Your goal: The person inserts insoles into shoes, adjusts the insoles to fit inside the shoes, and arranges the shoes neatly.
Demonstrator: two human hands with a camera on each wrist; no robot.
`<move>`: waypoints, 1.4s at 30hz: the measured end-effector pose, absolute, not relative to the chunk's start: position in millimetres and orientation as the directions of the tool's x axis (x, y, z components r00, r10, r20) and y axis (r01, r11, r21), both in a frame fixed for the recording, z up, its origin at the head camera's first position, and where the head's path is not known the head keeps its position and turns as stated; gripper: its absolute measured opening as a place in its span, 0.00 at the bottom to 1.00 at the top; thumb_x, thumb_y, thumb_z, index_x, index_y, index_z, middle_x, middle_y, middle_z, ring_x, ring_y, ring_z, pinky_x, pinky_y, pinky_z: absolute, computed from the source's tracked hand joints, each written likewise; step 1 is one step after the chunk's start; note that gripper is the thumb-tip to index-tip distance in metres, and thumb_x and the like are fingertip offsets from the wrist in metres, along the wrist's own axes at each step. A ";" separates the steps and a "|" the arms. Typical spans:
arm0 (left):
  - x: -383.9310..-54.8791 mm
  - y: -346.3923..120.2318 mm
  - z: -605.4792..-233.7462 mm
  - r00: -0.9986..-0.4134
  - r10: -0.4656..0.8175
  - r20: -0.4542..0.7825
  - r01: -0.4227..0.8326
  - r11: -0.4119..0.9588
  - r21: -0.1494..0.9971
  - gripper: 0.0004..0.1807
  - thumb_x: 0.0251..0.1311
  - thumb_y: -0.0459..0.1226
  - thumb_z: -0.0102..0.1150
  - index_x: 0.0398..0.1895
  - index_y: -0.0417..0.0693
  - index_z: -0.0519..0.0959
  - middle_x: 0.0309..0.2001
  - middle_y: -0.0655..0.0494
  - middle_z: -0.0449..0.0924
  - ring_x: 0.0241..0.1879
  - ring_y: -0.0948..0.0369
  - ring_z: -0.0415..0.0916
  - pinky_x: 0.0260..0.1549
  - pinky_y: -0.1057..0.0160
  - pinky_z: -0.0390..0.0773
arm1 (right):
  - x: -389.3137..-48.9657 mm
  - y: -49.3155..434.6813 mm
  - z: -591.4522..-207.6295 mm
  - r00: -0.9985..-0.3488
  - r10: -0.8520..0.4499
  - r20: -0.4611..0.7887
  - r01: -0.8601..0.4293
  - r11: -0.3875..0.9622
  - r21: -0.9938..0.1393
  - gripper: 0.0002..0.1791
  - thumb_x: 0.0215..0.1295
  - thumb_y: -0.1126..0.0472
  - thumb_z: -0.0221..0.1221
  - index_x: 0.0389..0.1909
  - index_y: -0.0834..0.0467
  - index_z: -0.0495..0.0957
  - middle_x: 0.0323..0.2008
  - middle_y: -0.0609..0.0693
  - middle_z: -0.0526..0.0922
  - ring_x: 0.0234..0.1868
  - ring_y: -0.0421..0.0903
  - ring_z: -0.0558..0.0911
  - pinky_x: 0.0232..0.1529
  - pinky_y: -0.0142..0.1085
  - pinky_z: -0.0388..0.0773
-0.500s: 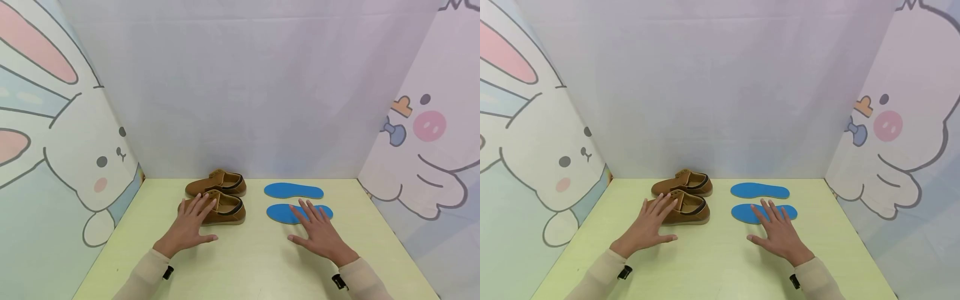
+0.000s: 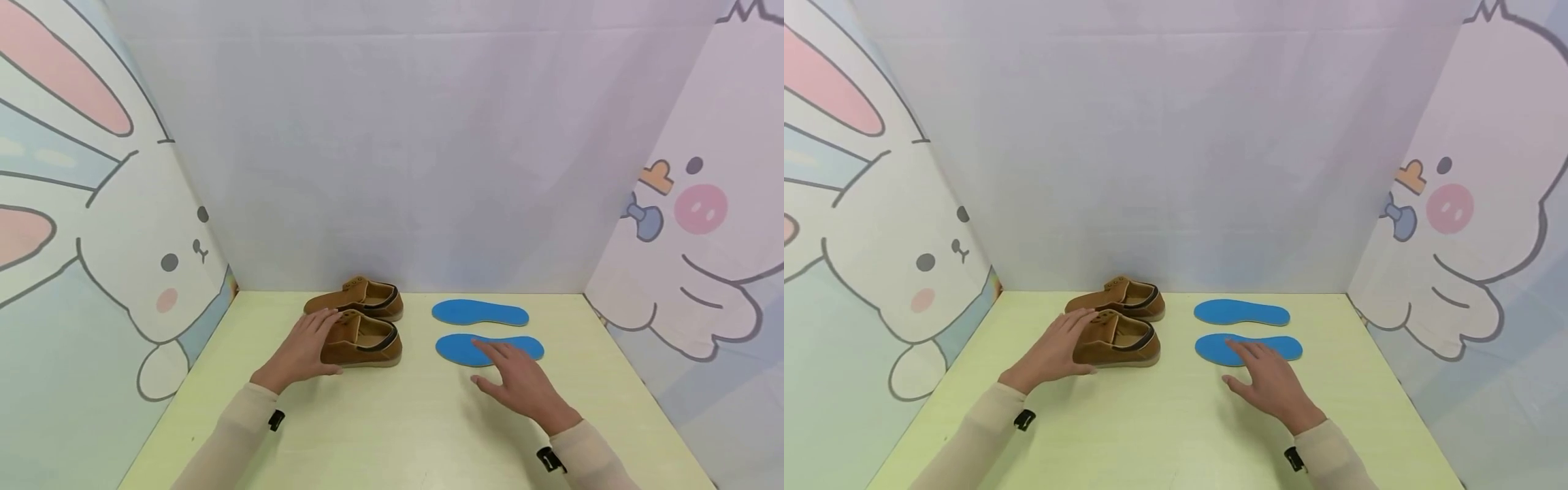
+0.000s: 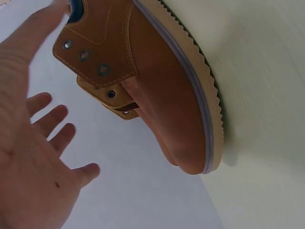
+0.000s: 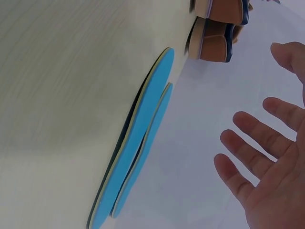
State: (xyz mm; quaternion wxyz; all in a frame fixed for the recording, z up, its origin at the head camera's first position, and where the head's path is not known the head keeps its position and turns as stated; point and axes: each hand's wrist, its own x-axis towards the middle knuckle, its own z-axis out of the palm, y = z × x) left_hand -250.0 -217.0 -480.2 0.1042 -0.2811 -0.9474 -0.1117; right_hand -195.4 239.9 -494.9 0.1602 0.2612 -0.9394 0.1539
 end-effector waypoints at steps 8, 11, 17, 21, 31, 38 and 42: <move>-269.5 -222.4 -497.1 -0.864 0.480 0.149 0.502 0.837 0.216 0.68 0.40 0.58 0.82 0.80 0.41 0.53 0.75 0.39 0.57 0.74 0.41 0.54 0.70 0.36 0.53 | -195.7 235.5 -498.5 -0.798 -0.459 0.392 -0.559 0.805 -0.196 0.37 0.63 0.45 0.70 0.70 0.53 0.73 0.57 0.53 0.82 0.56 0.56 0.81 0.51 0.55 0.80; -275.5 -225.1 -501.0 -0.877 0.463 0.129 0.480 0.841 0.250 0.70 0.41 0.59 0.81 0.81 0.42 0.50 0.76 0.41 0.57 0.74 0.43 0.54 0.70 0.38 0.55 | -194.0 234.6 -499.0 -0.804 -0.455 0.382 -0.553 0.809 -0.201 0.37 0.62 0.45 0.70 0.70 0.52 0.73 0.57 0.52 0.82 0.56 0.55 0.81 0.50 0.54 0.80; -285.3 -227.6 -502.4 -0.887 0.453 0.088 0.457 0.836 0.304 0.68 0.42 0.59 0.81 0.80 0.41 0.51 0.75 0.39 0.59 0.73 0.42 0.58 0.70 0.35 0.52 | -191.0 233.9 -500.6 -0.819 -0.452 0.353 -0.541 0.814 -0.213 0.37 0.62 0.46 0.70 0.70 0.52 0.73 0.57 0.52 0.82 0.56 0.55 0.81 0.50 0.53 0.81; -292.1 -227.6 -502.8 -0.899 0.438 0.026 0.411 0.819 0.400 0.65 0.42 0.55 0.82 0.78 0.41 0.52 0.72 0.39 0.63 0.69 0.43 0.66 0.68 0.37 0.58 | -190.2 233.2 -502.4 -0.827 -0.448 0.339 -0.533 0.817 -0.221 0.36 0.63 0.46 0.70 0.70 0.53 0.73 0.57 0.52 0.81 0.56 0.55 0.81 0.50 0.53 0.81; -301.8 -226.0 -509.8 -0.896 0.444 -0.016 0.384 0.793 0.474 0.65 0.37 0.51 0.86 0.73 0.50 0.50 0.64 0.40 0.72 0.59 0.47 0.75 0.54 0.45 0.77 | -190.8 232.7 -508.8 -0.817 -0.419 0.396 -0.536 0.804 -0.256 0.29 0.62 0.52 0.71 0.64 0.52 0.79 0.53 0.50 0.84 0.53 0.53 0.83 0.48 0.51 0.82; -297.5 -211.0 -510.2 -0.858 0.513 0.029 0.450 0.724 0.523 0.65 0.36 0.48 0.88 0.74 0.55 0.51 0.61 0.46 0.73 0.57 0.51 0.75 0.53 0.47 0.77 | -194.1 229.9 -504.7 -0.788 -0.406 0.463 -0.558 0.789 -0.258 0.17 0.62 0.56 0.71 0.52 0.53 0.86 0.46 0.46 0.87 0.47 0.49 0.85 0.45 0.48 0.83; -291.0 -193.4 -506.1 -0.824 0.566 0.043 0.503 0.693 0.517 0.63 0.36 0.48 0.88 0.74 0.53 0.54 0.61 0.48 0.73 0.58 0.52 0.75 0.54 0.48 0.77 | -195.0 228.2 -504.2 -0.784 -0.412 0.465 -0.565 0.784 -0.257 0.15 0.62 0.57 0.71 0.49 0.53 0.87 0.44 0.45 0.87 0.46 0.47 0.85 0.45 0.47 0.83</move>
